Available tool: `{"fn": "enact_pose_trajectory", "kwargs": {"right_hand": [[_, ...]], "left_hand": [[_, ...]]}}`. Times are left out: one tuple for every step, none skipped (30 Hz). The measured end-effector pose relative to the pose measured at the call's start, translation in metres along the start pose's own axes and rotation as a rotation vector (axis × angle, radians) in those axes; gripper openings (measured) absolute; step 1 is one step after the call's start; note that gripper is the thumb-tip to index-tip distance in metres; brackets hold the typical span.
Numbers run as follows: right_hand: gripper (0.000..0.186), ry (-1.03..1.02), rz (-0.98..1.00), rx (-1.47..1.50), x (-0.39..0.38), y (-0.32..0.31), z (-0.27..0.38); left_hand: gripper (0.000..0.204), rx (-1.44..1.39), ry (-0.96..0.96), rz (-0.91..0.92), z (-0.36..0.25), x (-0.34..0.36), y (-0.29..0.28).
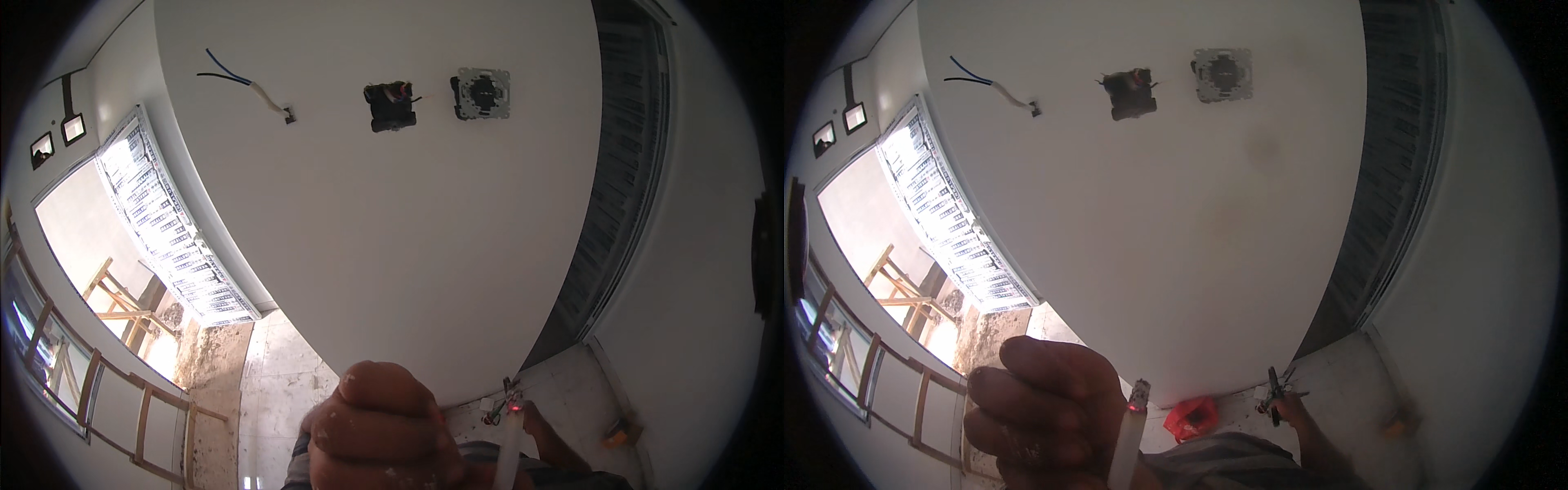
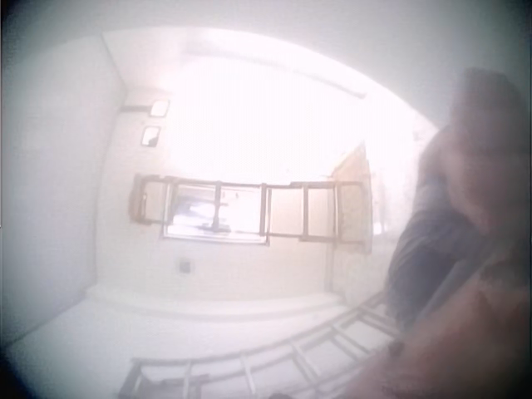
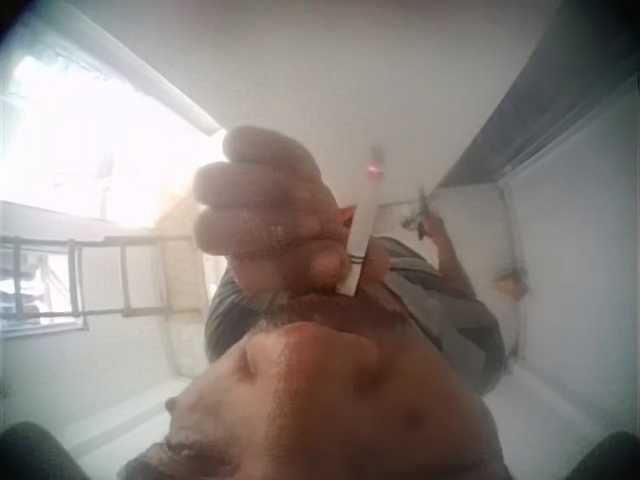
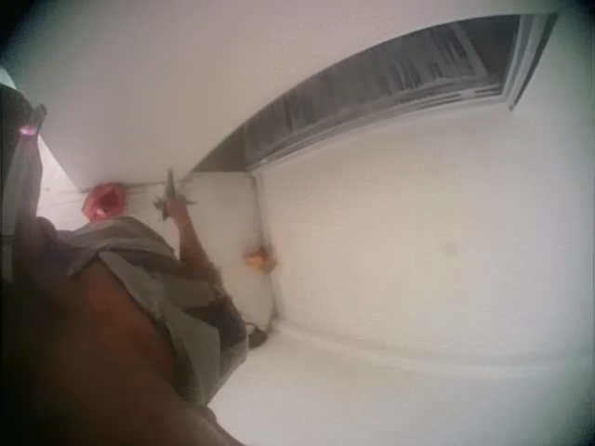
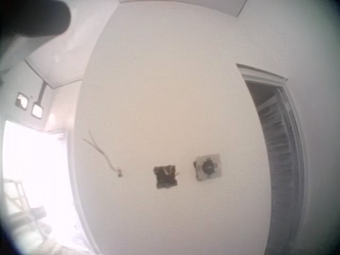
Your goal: The person works on a wall-mounted electrical box, using pliers to strip and adjust wires, then wraps the connections with electrical tape. The person handles the fixture and wires directly with their hands and tools.
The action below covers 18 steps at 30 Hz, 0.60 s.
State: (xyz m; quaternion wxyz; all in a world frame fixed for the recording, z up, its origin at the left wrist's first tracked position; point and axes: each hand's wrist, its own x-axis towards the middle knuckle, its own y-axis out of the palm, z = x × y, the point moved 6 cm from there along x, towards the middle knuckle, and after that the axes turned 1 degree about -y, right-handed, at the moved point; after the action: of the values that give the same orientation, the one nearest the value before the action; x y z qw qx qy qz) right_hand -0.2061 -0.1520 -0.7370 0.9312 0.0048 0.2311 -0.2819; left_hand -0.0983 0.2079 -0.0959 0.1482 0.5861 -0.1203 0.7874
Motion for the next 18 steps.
{"fn": "enact_pose_trajectory", "kwargs": {"right_hand": [[0.022,-0.042,0.015,0.000,0.012,-0.005,0.002],[0.021,-0.069,0.052,-0.023,0.025,0.005,0.026],[0.021,-0.121,0.060,-0.083,0.027,0.017,0.065],[0.020,-0.170,0.052,-0.144,0.019,0.025,0.110],[0.020,-0.251,0.024,-0.225,0.003,0.041,0.162],[0.019,-0.334,-0.003,-0.306,-0.001,0.052,0.203],[0.019,-0.258,-0.029,-0.177,-0.010,0.026,0.192],[0.018,-0.236,0.005,-0.062,-0.011,0.021,0.201],[0.018,-0.229,0.063,0.047,-0.007,0.026,0.219],[0.022,-0.258,0.103,0.034,-0.010,0.036,0.250],[0.026,-0.285,0.143,0.023,-0.023,0.046,0.284],[0.031,-0.311,0.179,0.010,-0.035,0.053,0.309],[0.032,-0.294,0.181,-0.005,-0.038,0.053,0.315],[0.033,-0.280,0.180,-0.022,-0.040,0.052,0.320],[0.035,-0.267,0.181,-0.038,-0.040,0.052,0.321],[0.031,-0.285,0.194,-0.017,-0.039,0.055,0.319],[0.028,-0.304,0.205,0.004,-0.036,0.059,0.308],[0.026,-0.324,0.212,0.022,-0.031,0.063,0.296]], "left_hand": [[0.030,0.007,-0.009,-0.015,0.002,-0.001,-0.005],[0.029,0.023,-0.007,0.001,0.000,-0.001,0.000],[0.028,0.053,-0.014,0.013,-0.001,-0.002,0.000],[0.027,0.075,-0.024,0.014,-0.001,-0.002,-0.002],[0.026,0.107,-0.034,0.030,-0.001,-0.002,-0.003],[0.026,0.153,-0.045,0.043,-0.001,-0.003,-0.006],[0.025,0.096,-0.112,0.026,0.012,-0.020,0.010],[0.024,0.111,-0.137,0.037,0.016,-0.020,0.012],[0.023,0.154,-0.154,0.054,0.018,-0.018,0.008],[0.023,0.201,-0.178,0.065,0.021,-0.020,0.004],[0.022,0.245,-0.204,0.080,0.025,-0.023,0.000],[0.021,0.272,-0.244,0.075,0.029,-0.030,-0.004],[0.020,0.280,-0.284,0.076,0.034,-0.041,-0.003],[0.020,0.253,-0.324,0.044,0.039,-0.054,-0.003],[0.018,0.289,-0.417,0.074,0.047,-0.072,-0.001],[0.017,0.334,-0.503,0.104,0.051,-0.089,-0.001],[0.016,0.377,-0.587,0.132,0.055,-0.107,-0.002],[0.016,0.400,-0.691,0.154,0.059,-0.127,-0.004]]}}
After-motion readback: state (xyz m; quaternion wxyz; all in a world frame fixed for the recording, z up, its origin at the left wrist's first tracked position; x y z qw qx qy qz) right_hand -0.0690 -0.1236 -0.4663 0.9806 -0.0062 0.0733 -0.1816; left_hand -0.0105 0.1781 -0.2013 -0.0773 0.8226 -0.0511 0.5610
